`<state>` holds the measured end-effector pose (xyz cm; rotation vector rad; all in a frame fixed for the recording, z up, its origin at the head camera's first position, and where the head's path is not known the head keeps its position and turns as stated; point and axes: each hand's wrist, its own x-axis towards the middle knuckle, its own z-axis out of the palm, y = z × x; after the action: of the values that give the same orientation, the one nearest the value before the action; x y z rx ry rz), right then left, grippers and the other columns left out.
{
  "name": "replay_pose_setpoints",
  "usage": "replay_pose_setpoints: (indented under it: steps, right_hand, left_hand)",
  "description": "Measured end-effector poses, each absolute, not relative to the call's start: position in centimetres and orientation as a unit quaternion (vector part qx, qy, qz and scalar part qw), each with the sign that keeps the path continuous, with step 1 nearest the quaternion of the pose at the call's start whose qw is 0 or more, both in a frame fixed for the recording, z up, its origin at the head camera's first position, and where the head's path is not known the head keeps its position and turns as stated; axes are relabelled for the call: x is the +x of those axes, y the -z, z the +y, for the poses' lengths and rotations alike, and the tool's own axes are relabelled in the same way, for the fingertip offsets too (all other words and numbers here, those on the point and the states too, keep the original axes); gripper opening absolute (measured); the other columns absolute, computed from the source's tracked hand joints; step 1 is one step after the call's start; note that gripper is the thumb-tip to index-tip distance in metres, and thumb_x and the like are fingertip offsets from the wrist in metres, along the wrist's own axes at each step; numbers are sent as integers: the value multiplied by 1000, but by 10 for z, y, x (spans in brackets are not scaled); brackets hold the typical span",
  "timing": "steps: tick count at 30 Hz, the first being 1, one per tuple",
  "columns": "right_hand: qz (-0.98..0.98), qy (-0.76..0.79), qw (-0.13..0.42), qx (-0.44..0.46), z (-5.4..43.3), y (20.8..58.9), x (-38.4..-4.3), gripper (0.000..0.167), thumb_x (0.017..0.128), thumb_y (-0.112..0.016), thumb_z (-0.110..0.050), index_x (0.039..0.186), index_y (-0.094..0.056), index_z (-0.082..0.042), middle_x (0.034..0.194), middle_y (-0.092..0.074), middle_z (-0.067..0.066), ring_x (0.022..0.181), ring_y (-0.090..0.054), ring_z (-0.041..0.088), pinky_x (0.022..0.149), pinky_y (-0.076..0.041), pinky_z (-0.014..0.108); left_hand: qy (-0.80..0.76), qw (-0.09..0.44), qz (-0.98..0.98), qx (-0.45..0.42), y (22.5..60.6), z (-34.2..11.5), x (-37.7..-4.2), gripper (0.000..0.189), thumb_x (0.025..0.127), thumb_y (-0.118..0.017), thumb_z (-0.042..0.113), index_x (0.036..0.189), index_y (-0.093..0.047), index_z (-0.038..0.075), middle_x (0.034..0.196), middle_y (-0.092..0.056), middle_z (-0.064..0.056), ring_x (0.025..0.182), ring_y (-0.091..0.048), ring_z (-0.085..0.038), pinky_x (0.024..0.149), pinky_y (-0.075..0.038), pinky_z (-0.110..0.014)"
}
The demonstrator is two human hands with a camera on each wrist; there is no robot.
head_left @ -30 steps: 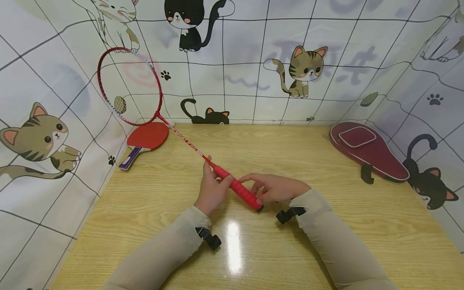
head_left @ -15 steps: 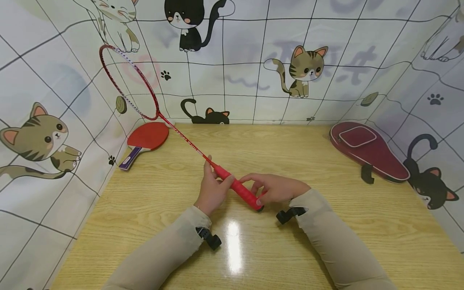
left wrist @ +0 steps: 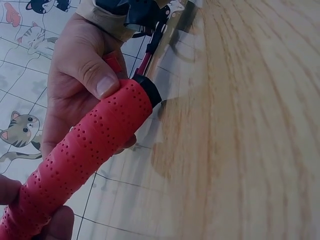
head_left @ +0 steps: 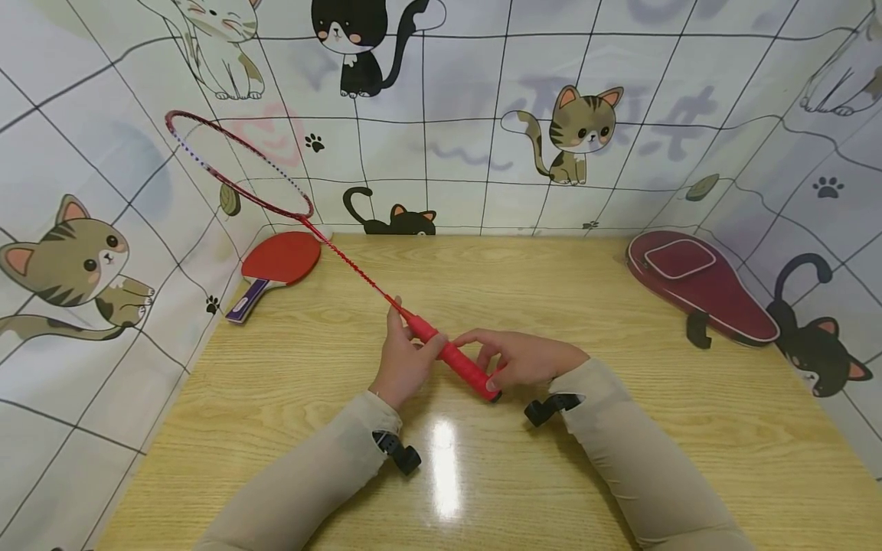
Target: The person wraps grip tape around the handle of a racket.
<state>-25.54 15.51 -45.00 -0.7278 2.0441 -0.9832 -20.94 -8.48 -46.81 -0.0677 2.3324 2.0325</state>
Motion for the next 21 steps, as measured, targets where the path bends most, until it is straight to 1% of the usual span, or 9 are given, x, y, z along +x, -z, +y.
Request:
replay_pose_setpoints:
  steps: [4, 9, 12, 17, 21]
  right_hand:
    - [795, 388, 373, -280, 155, 450, -256, 80, 88, -81, -9, 151, -46, -44, 115, -71, 3, 95, -73, 26, 88, -55, 43]
    - [784, 395, 378, -293, 156, 450, -256, 84, 91, -76, -4, 156, -42, -44, 118, -72, 1, 101, -73, 24, 89, -56, 43]
    - [782, 397, 378, -298, 156, 449, -256, 86, 91, -73, -1, 157, -40, -46, 118, -72, 2, 96, -75, 26, 86, -56, 44]
    - [787, 390, 376, -295, 155, 449, -255, 89, 90, -75, -3, 155, -40, -52, 116, -71, 4, 87, -74, 28, 82, -56, 43]
    - [787, 390, 376, -295, 156, 449, -255, 88, 90, -74, -2, 156, -41, -50, 117, -71, 3, 90, -74, 27, 83, -56, 43]
  left_hand:
    - [-654, 17, 756, -20, 467, -84, -210, 101, 98, -70, 14, 169, 2, 18, 119, -66, -21, 84, -72, -26, 77, -58, -30]
    - [-655, 21, 754, -25, 468, -84, -210, 100, 97, -68, 12, 169, 1, 17, 124, -63, -21, 91, -70, -26, 77, -55, -30]
    - [-652, 24, 757, -26, 469, -84, -210, 99, 97, -67, 14, 169, 0, 17, 125, -62, -20, 91, -68, -26, 77, -54, -29]
    - [-650, 28, 759, -25, 469, -84, -210, 101, 98, -71, 17, 169, 1, 18, 123, -64, -20, 85, -70, -25, 75, -56, -29]
    - [-654, 25, 756, -23, 468, -84, -210, 102, 98, -71, 15, 169, 2, 17, 126, -62, -21, 91, -72, -27, 78, -57, -30]
